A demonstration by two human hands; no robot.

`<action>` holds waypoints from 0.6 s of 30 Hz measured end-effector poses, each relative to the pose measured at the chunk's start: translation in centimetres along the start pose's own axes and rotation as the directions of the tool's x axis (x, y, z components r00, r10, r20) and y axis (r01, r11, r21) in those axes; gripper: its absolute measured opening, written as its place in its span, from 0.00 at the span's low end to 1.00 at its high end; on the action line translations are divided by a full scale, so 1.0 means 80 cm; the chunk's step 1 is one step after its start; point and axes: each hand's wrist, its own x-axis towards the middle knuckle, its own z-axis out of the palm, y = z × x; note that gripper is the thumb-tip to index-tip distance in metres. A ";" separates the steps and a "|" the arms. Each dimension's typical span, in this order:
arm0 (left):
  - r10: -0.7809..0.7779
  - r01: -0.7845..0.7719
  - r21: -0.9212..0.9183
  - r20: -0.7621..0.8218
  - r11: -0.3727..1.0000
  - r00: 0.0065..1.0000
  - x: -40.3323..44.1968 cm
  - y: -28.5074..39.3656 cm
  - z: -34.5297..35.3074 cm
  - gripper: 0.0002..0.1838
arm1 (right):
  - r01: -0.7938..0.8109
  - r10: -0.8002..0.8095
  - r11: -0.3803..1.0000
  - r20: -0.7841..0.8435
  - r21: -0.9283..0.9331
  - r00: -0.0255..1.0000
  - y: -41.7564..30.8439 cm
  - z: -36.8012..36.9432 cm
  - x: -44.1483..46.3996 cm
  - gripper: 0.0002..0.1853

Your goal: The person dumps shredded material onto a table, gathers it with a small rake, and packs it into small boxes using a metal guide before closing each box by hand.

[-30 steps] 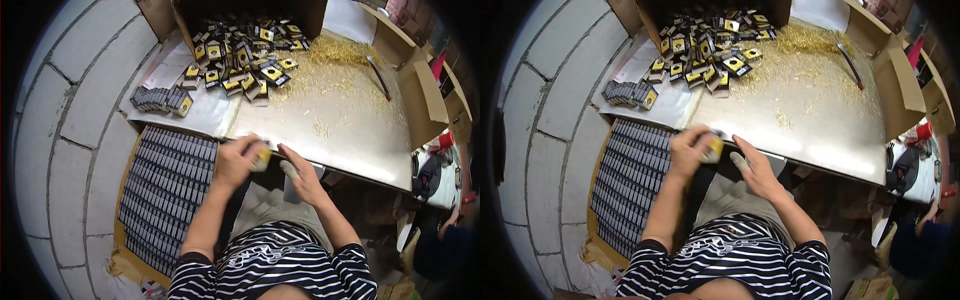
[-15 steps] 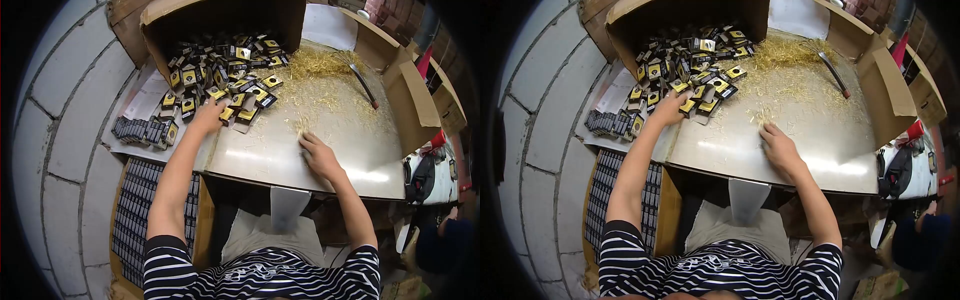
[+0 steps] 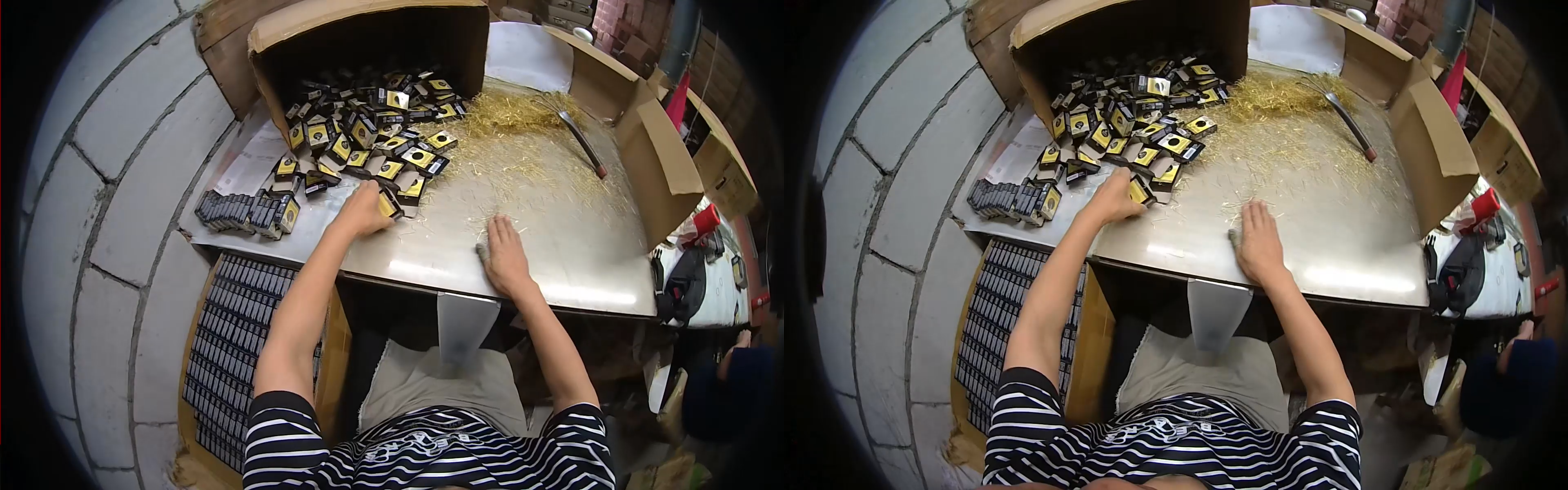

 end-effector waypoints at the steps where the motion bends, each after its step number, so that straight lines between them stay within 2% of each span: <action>1: -0.021 0.016 -0.081 -0.056 0.997 0.998 -0.015 0.014 -0.009 0.28 | 0.065 -0.065 0.998 -0.089 -0.006 0.994 -0.002 0.006 -0.002 0.29; 2: -0.040 0.016 -0.365 -0.058 0.931 0.998 -0.029 0.020 -0.007 0.26 | 0.066 -0.055 0.990 -0.087 0.122 0.995 -0.005 -0.003 -0.002 0.27; 3: -0.059 0.013 -0.619 -0.054 0.786 0.997 -0.044 0.024 0.000 0.24 | 0.066 -0.046 0.966 -0.085 0.249 0.995 -0.005 -0.015 -0.001 0.25; 4: -0.082 0.016 -0.818 -0.038 0.575 0.996 -0.062 0.027 0.013 0.23 | 0.065 -0.038 0.925 -0.077 0.375 0.996 -0.004 -0.017 -0.004 0.23; 5: -0.112 -0.026 -0.881 -0.090 0.473 0.990 -0.080 0.032 0.030 0.17 | 0.044 0.045 0.857 -0.159 0.514 0.986 0.004 -0.005 -0.011 0.18; 8: -0.106 -0.109 -0.988 -0.121 0.110 0.987 -0.138 0.050 0.064 0.17 | 0.031 0.153 0.829 -0.278 0.559 0.948 0.031 0.001 -0.020 0.17; 9: -0.128 -0.082 -0.996 -0.085 0.023 0.988 -0.160 0.055 0.074 0.19 | -0.065 0.213 0.828 -0.204 0.557 0.955 0.035 -0.002 -0.023 0.20; 10: -0.160 -0.082 -0.996 -0.075 -0.039 0.984 -0.192 0.064 0.080 0.20 | -0.060 0.196 0.877 -0.240 0.477 0.951 0.030 0.002 -0.026 0.21; 12: -0.157 0.017 -0.996 0.031 -0.092 0.987 -0.239 0.058 0.118 0.21 | -0.051 0.150 0.957 -0.338 0.285 0.929 0.012 0.005 -0.020 0.24; 13: -0.135 0.094 -0.982 0.116 -0.163 0.984 -0.262 0.065 0.124 0.22 | -0.006 0.068 0.973 -0.258 0.233 0.964 0.008 0.012 -0.015 0.28; 14: -0.107 0.171 -0.958 0.199 -0.231 0.974 -0.284 0.071 0.127 0.22 | 0.155 -0.121 0.975 -0.205 0.157 0.971 0.011 0.023 -0.011 0.28; 16: -0.176 0.250 -0.942 0.291 -0.223 0.941 -0.316 0.055 0.169 0.25 | 0.295 -0.289 0.956 -0.157 0.014 0.944 0.005 0.026 -0.004 0.24; 17: -0.178 0.282 -0.942 0.314 -0.183 0.933 -0.329 0.050 0.187 0.26 | 0.148 -0.138 0.959 -0.059 0.243 0.989 0.003 -0.001 -0.007 0.22; 18: -0.197 0.337 -0.937 0.349 -0.095 0.916 -0.340 0.037 0.217 0.27 | -0.025 -0.007 0.897 0.073 0.442 0.997 0.007 -0.029 -0.011 0.20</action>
